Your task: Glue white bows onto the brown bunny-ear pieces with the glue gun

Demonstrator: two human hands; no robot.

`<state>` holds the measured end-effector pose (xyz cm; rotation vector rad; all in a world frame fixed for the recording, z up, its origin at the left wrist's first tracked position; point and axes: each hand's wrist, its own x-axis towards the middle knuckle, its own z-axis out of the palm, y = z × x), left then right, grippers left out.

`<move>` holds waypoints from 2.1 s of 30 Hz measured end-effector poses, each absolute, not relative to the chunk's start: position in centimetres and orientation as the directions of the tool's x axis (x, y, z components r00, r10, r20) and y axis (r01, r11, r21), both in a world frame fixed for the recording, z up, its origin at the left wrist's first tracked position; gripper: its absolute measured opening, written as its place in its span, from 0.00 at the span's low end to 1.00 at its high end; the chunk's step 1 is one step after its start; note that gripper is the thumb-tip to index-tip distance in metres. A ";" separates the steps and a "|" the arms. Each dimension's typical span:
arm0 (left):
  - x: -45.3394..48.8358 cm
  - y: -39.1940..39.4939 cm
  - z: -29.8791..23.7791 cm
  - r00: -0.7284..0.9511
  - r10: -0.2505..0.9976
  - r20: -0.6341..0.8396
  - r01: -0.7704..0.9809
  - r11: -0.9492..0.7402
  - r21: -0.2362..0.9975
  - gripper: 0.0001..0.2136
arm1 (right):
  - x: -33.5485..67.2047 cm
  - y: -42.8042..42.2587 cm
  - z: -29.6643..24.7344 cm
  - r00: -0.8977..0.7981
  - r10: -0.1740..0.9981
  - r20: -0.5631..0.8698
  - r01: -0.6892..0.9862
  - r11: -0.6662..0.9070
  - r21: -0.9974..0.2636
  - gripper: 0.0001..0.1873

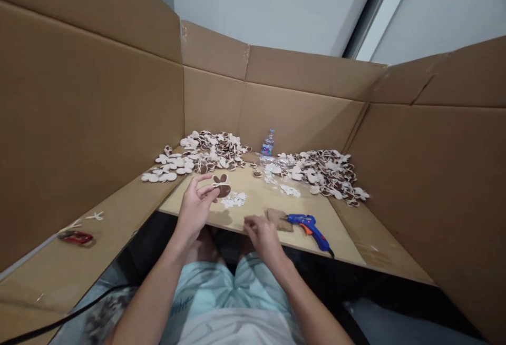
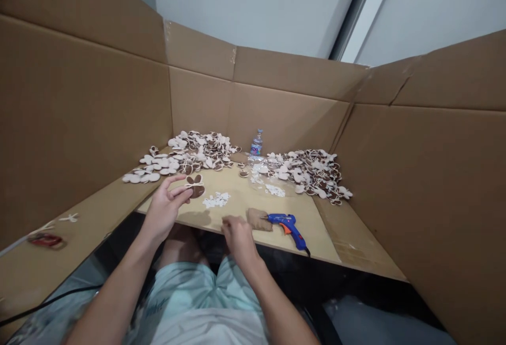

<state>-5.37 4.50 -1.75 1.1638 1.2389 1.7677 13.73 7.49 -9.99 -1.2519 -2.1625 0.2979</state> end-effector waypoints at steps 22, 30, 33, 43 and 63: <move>-5.0 3.6 -0.8 -0.358 0.888 0.288 -0.100 -0.343 0.934 0.15 | 8.3 15.2 -9.5 -0.357 0.893 0.274 0.720 0.450 -0.529 0.10; -5.1 3.8 -1.1 -0.359 0.886 0.294 -0.095 -0.348 0.933 0.14 | 8.1 15.0 -9.0 -0.221 0.887 0.405 0.504 0.459 -0.731 0.10; -5.2 3.9 -1.2 -0.373 0.881 0.290 -0.105 -0.351 0.931 0.15 | 8.0 15.1 -9.0 -0.171 0.899 0.404 0.358 0.439 -0.824 0.08; -4.9 3.6 -0.9 -0.352 0.881 0.316 -0.077 -0.364 0.928 0.12 | 8.7 9.4 -7.7 -0.154 0.971 0.182 -0.286 0.132 -0.949 0.21; -2.3 1.5 -0.2 -0.173 0.892 0.417 0.092 -0.407 0.909 0.07 | 13.2 2.9 -3.6 0.018 0.927 0.375 -0.516 0.330 -0.791 0.12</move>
